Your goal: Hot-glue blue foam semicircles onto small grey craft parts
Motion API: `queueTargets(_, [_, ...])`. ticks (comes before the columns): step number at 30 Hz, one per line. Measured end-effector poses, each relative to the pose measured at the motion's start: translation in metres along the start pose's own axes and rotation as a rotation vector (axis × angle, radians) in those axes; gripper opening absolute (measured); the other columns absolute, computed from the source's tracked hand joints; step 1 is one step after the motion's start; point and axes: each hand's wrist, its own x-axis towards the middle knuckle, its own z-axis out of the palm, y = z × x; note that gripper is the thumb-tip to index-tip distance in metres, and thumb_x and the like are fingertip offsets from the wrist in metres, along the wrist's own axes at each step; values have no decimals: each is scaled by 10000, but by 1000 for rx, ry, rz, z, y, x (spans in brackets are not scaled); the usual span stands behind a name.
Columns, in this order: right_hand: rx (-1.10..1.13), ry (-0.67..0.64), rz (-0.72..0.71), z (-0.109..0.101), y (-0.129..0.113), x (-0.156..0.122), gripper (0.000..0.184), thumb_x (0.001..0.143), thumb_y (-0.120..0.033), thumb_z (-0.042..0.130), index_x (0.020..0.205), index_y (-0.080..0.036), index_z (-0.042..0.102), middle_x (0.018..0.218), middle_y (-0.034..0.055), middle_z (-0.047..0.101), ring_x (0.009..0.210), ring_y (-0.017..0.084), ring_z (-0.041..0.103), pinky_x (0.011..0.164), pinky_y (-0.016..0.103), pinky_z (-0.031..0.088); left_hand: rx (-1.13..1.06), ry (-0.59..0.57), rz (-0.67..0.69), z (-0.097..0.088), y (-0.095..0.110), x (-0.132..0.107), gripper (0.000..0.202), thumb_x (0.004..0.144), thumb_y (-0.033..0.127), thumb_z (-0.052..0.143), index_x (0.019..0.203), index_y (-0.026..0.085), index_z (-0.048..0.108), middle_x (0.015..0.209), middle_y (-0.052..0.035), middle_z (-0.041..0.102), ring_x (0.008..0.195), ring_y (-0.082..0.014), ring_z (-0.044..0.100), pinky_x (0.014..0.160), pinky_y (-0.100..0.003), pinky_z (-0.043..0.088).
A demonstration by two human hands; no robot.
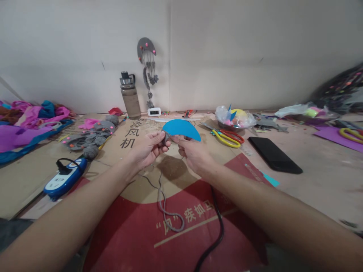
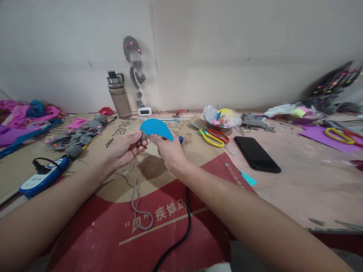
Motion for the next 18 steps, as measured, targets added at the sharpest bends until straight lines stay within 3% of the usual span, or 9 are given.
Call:
queueTargets(3, [-69,-98,-65,-7,-4,0,213,653,-368,716,770,-229,604,644,-46,475,514,74,303,467,236,235,12,-47,-43,-3,0,-1,124,786,221,669,743,113,624,664,-32,599,563,-58,552,499,-126,474])
queueTargets(8, [-202,-189,-119,-11,-20,-1,403,684,-321,692,1081,-301,627,592,-70,398,511,91,294,473,235,230,53,-127,-80,-3,0,-2,161,751,244,710,780,108,627,664,-14,567,541,-43,520,456,-114,423])
queueTargets(12, [-314,-163,-171,-10,-26,-3,300,712,-322,676,1003,-250,662,555,-73,361,519,95,310,485,242,233,93,-128,-34,-1,-3,-2,173,736,224,717,839,127,617,712,-22,604,557,-60,560,434,-128,407])
queueTargets(18, [-343,-95,-179,-7,-31,-8,180,689,-313,696,838,-222,652,554,-72,365,537,92,328,501,239,277,151,-155,53,7,-8,-8,120,774,240,633,798,122,641,895,-117,684,787,-190,670,561,-240,521])
